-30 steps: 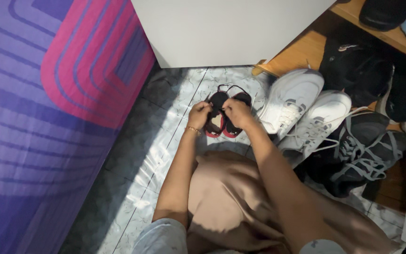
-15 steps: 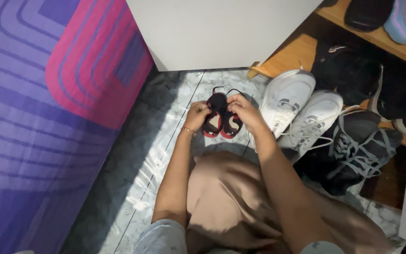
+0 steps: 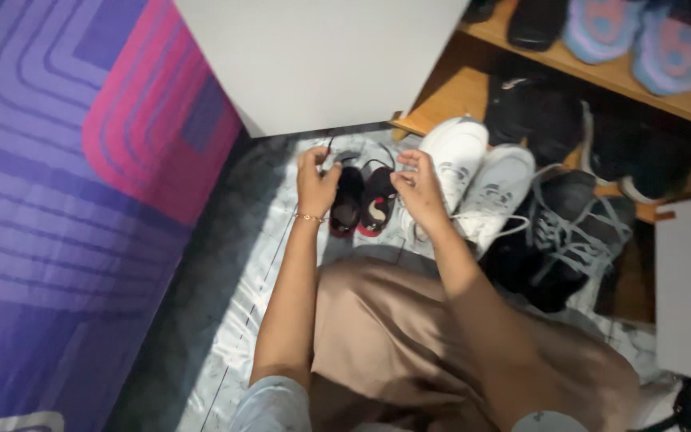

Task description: The person opens a shoe cabinet and removes three pairs of shoes. They proceed to untie the laces on each pair, then re-lace and tie the shoes back up, finishing with the last pair.

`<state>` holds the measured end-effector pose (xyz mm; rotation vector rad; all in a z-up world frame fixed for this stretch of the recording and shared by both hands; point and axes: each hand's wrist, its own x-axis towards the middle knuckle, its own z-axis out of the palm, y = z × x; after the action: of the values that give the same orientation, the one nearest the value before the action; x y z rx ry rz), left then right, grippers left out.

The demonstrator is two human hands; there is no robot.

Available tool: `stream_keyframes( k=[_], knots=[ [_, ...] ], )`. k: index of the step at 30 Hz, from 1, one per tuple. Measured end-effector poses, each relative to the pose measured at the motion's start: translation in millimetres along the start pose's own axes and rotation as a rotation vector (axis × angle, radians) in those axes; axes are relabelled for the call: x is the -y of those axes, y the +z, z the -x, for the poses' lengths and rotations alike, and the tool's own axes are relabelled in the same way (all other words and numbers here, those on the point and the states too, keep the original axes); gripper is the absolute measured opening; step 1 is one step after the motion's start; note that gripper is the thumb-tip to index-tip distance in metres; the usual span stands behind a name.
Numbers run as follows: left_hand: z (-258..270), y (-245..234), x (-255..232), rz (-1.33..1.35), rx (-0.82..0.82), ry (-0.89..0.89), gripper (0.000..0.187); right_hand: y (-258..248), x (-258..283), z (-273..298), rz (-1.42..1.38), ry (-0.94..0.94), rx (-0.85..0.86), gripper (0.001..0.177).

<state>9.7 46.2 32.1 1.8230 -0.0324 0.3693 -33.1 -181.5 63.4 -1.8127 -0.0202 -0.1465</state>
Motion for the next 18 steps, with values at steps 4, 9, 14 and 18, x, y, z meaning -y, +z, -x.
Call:
stream_keyframes(
  k=[4, 9, 14, 18],
  knots=[
    [6.8, -3.4, -50.2, -0.113, -0.022, 0.216, 0.049, -27.8, 20.2, 31.1, 0.024, -0.032, 0.001, 0.054],
    [28.2, 11.6, -102.4, -0.152, 0.098, 0.256, 0.04, -89.4, 26.2, 87.8, 0.019, -0.014, -0.041, 0.053],
    [62.7, 45.1, -141.1, -0.16, 0.265, 0.325, 0.035, -171.6, 0.8, 146.8, 0.144, -0.023, -0.236, 0.036],
    [100.0, 81.3, -163.1, -0.115, 0.353, 0.454, 0.035, -239.9, -37.9, 191.3, 0.209, -0.021, -0.324, 0.025]
  ],
)
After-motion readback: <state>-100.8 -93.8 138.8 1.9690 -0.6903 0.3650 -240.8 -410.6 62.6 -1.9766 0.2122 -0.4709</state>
